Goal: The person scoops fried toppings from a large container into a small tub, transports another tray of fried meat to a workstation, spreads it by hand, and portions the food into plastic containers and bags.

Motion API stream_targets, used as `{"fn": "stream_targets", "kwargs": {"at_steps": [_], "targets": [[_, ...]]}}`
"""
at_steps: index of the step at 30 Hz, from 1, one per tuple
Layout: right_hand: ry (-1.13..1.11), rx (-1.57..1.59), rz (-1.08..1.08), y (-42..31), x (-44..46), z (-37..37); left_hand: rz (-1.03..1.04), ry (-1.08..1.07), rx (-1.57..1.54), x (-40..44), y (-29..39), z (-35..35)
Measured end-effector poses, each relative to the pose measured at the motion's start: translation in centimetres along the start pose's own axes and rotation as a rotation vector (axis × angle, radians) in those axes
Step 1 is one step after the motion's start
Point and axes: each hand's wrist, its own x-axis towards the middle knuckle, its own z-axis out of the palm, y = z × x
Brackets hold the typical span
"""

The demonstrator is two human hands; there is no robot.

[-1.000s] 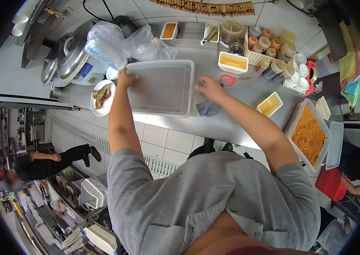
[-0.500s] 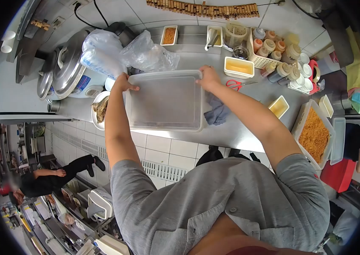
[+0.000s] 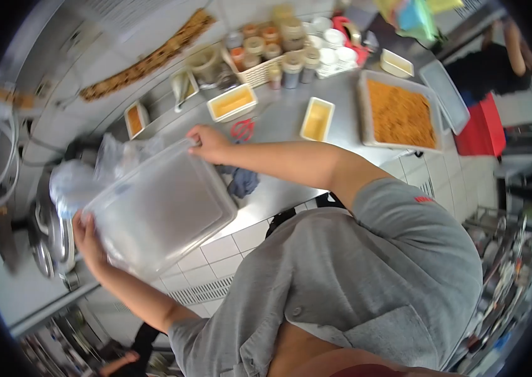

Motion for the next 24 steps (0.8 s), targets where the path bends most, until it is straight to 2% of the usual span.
{"fn": "stream_targets", "kwargs": {"at_steps": [2, 5, 7, 9, 11, 13, 14, 16, 17, 20, 24], "targets": [[-0.141, 0.299, -0.100, -2.1, -2.6, -4.7, 0.113, -0.054, -0.098, -4.2, 6.0, 0.5], [-0.185, 0.451, -0.101, -3.2, -7.4, -14.9, 0.293, -0.071, -0.220, -10.3, 13.8, 6.2], [0.066, 0.686, -0.154, -0.5, -10.6, -19.9, 0.344, -0.097, -0.215, -11.8, 14.5, 11.3], [0.267, 0.703, 0.139, 1.3, -13.4, -26.7, 0.362, -0.153, -0.284, -12.8, 14.5, 18.0], [0.351, 0.739, 0.186, 3.3, -16.5, -32.2, 0.297, -0.200, -0.436, -13.0, 15.2, 26.3], [0.311, 0.445, 0.105, 5.9, -20.7, -37.1, 0.189, -0.234, -0.544, -12.8, 16.0, 34.5], [0.319, 0.440, 0.103, 6.9, -22.3, -38.7, 0.120, -0.256, -0.579, -12.8, 16.4, 38.3], [0.612, 0.484, 0.236, 8.5, -25.1, -41.7, 0.050, -0.423, -0.659, -13.8, 17.5, 45.5], [0.616, 0.477, 0.234, 9.4, -26.2, -43.9, 0.084, -0.447, -0.591, -15.2, 18.5, 48.8], [0.992, 0.338, 0.254, 11.6, -29.2, -50.0, 0.185, -0.641, -0.355, -16.7, 16.7, 58.7], [0.998, 0.321, 0.416, 17.3, -32.8, -57.6, 0.011, -1.082, -0.214, -23.5, 16.8, 65.3]]}}
